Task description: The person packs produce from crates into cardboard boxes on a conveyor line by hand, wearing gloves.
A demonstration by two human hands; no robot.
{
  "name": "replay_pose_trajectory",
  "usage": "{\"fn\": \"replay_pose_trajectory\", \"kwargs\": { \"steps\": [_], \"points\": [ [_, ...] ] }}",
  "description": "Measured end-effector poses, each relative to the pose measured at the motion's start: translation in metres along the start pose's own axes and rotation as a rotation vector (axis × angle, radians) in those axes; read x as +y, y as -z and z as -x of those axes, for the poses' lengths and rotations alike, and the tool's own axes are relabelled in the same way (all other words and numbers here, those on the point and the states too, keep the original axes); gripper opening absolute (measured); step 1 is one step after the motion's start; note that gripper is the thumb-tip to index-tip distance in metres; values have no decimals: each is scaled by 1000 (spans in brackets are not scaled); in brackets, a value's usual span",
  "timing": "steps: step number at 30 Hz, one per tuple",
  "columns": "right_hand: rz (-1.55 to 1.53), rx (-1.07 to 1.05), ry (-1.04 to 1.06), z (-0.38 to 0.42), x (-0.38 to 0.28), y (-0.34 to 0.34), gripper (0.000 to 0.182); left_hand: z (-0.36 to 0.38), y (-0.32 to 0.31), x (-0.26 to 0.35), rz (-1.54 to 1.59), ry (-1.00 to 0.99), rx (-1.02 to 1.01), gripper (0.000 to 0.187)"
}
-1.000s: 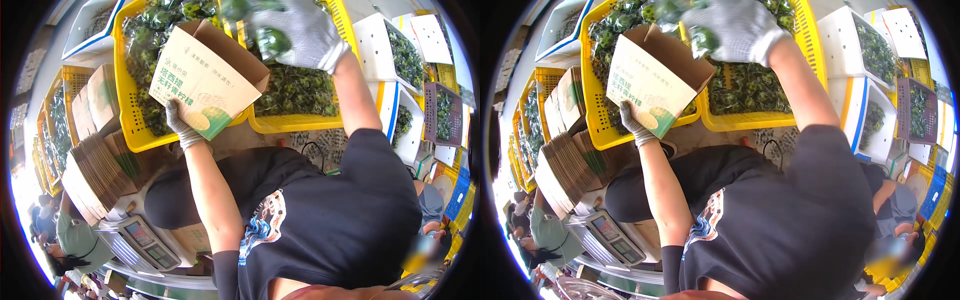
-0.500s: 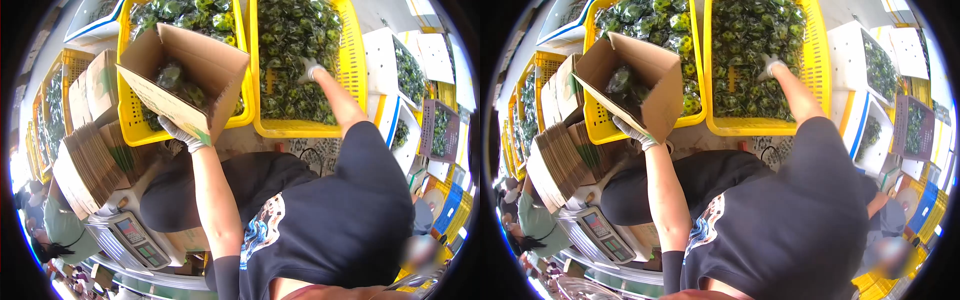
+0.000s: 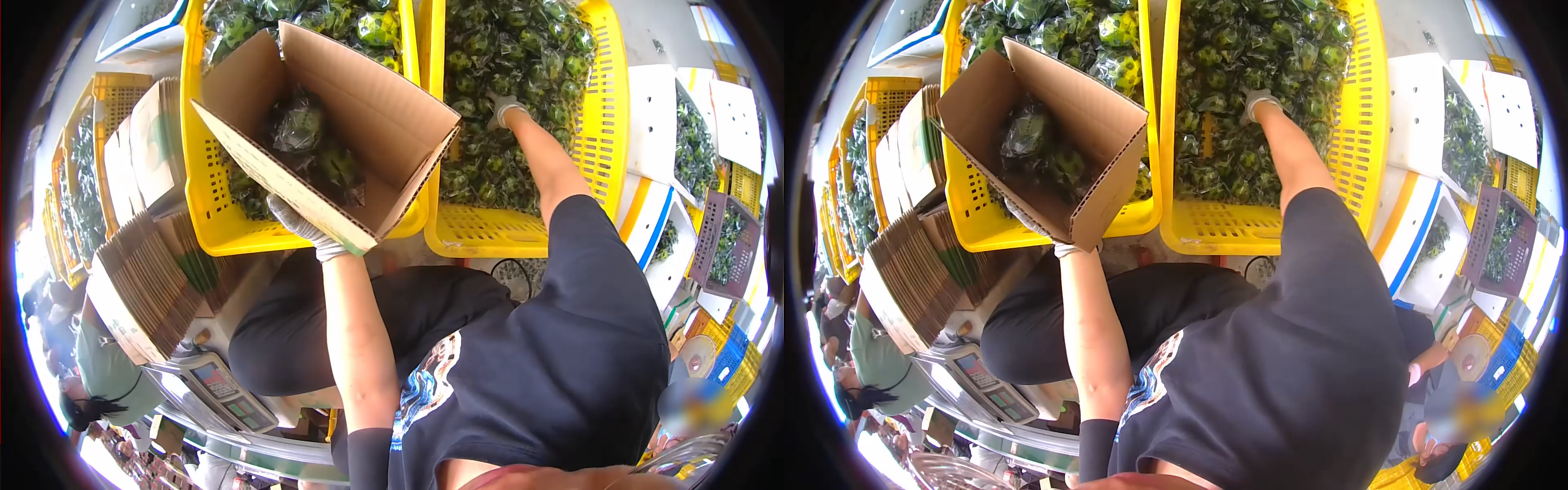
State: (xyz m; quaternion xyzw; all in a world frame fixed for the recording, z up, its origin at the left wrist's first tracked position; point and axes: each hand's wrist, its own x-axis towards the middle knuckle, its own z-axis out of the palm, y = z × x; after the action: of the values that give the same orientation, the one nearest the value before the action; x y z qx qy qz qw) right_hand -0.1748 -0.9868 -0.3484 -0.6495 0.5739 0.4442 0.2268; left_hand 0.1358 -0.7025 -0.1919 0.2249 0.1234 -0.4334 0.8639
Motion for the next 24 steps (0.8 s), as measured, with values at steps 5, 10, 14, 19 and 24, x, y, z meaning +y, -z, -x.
{"fn": "replay_pose_trajectory", "kwargs": {
  "steps": [5, 10, 14, 19, 24],
  "points": [
    [-515, 53, 109, 34, -1, -28, 81, -6, -4, 2, -55, -33, -30, 66],
    [-768, 100, 192, 75, 8, -43, 61, 5, -31, -6, -242, -140, 135, 66],
    [-1009, 282, 450, 109, 24, -40, 53, 2, -13, 10, -51, 57, -94, 71],
    [-1423, 442, 1016, 252, 33, 72, 33, 4, -27, 17, -303, 15, -164, 69],
    [-535, 844, 1103, 392, -39, 137, 49, 10, -19, 3, -398, 63, -219, 70]
  ]
}}
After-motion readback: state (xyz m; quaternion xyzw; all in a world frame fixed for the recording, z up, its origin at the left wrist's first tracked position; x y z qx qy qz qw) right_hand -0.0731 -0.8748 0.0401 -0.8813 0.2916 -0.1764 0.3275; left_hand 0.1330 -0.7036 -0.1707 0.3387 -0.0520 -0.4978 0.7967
